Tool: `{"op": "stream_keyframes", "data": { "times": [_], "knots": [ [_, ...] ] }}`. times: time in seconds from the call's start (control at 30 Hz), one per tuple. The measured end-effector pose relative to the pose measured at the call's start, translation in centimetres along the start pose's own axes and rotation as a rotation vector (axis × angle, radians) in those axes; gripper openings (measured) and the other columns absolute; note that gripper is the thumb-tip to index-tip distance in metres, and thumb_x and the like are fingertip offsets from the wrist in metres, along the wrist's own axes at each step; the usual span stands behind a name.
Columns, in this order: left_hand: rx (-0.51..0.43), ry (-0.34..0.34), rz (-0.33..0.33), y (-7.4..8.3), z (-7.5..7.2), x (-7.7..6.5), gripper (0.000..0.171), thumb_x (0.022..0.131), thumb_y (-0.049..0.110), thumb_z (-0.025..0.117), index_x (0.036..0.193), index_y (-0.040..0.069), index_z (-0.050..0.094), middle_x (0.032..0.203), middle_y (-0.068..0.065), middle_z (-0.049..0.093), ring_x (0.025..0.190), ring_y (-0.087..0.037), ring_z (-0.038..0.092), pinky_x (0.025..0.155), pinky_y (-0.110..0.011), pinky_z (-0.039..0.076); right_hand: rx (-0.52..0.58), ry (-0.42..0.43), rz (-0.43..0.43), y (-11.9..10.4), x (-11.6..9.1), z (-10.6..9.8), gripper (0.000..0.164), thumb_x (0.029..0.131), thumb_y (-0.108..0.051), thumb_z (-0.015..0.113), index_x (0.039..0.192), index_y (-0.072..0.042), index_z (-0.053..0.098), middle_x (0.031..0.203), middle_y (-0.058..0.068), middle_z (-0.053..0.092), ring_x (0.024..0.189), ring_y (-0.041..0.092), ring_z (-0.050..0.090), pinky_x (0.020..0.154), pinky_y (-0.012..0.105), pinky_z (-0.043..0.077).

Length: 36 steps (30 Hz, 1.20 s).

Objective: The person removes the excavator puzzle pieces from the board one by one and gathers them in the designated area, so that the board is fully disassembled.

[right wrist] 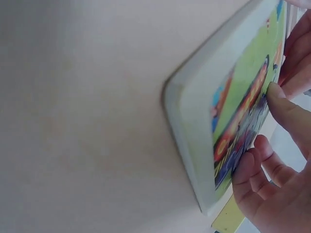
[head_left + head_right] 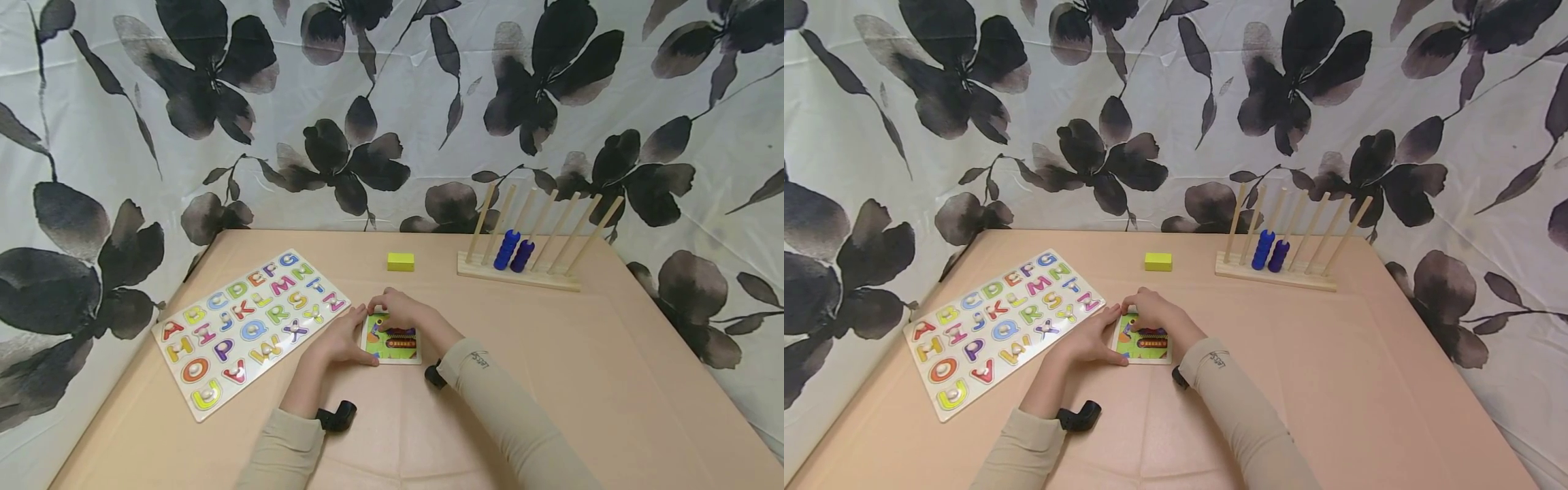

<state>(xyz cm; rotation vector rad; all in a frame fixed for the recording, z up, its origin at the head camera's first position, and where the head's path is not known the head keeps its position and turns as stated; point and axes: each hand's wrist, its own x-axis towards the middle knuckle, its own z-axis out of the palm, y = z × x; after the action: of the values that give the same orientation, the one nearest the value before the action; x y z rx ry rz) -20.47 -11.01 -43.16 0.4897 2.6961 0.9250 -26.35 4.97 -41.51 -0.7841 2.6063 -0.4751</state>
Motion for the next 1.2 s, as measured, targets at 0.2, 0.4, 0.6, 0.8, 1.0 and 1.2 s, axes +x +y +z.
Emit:
{"op": "stream_keyframes", "data": {
  "times": [0.2,0.4,0.6,0.8,1.0,1.2],
  "knots": [
    [-0.005,0.002,0.004,0.0,0.0,0.0,0.106,0.058,0.03,0.086,0.141,-0.001,0.029,0.147,-0.017,0.024,0.135,-0.034,0.019,0.108,-0.044,0.022,0.078,-0.048,0.065,-0.2,0.2,-0.2,0.027,0.083,-0.013,0.068,0.106,-0.021,0.058,0.113,0.01,0.046,0.096,0.021,0.047,0.084,0.035,0.046],
    [0.007,-0.001,0.009,-0.1,-0.1,0.0,0.107,0.058,0.031,0.086,0.141,-0.001,0.028,0.148,-0.017,0.024,0.135,-0.033,0.019,0.109,-0.042,0.021,0.106,-0.087,0.098,-0.4,0.4,-0.4,0.026,0.083,-0.011,0.067,0.104,-0.02,0.054,0.112,0.009,0.043,0.096,0.022,0.046,0.083,0.037,0.045],
    [0.002,0.008,0.023,-0.1,0.0,0.0,0.108,0.057,0.03,0.087,0.141,-0.002,0.028,0.146,-0.018,0.026,0.135,-0.032,0.022,0.109,-0.041,0.022,0.13,-0.089,0.073,-0.5,0.6,-0.5,0.028,0.081,-0.007,0.068,0.103,-0.016,0.052,0.106,0.006,0.045,0.094,0.02,0.046,0.083,0.035,0.045],
    [-0.001,0.01,0.02,-0.1,-0.1,-0.1,0.107,0.057,0.03,0.087,0.141,-0.003,0.029,0.147,-0.018,0.025,0.135,-0.033,0.02,0.109,-0.042,0.022,0.176,-0.059,0.023,-0.3,0.7,-0.3,0.03,0.079,-0.004,0.069,0.103,-0.012,0.053,0.101,0.004,0.051,0.092,0.018,0.047,0.088,0.033,0.043],
    [0.001,0.009,0.007,0.0,-0.1,-0.2,0.106,0.057,0.031,0.086,0.141,-0.002,0.029,0.147,-0.017,0.025,0.135,-0.034,0.018,0.109,-0.044,0.021,0.242,-0.003,0.017,0.1,0.5,-0.3,0.034,0.077,-0.005,0.072,0.106,-0.011,0.055,0.096,0.004,0.053,0.086,0.017,0.048,0.081,0.03,0.044],
    [-0.012,0.0,0.0,-0.1,-0.1,-0.1,0.105,0.058,0.031,0.086,0.14,-0.003,0.03,0.147,-0.017,0.024,0.136,-0.034,0.017,0.109,-0.043,0.02,0.305,0.049,0.03,0.6,0.6,-0.2,0.029,0.073,-0.005,0.076,0.099,-0.009,0.063,0.089,0.002,0.055,0.081,0.015,0.05,0.074,0.024,0.046]
  ]
}}
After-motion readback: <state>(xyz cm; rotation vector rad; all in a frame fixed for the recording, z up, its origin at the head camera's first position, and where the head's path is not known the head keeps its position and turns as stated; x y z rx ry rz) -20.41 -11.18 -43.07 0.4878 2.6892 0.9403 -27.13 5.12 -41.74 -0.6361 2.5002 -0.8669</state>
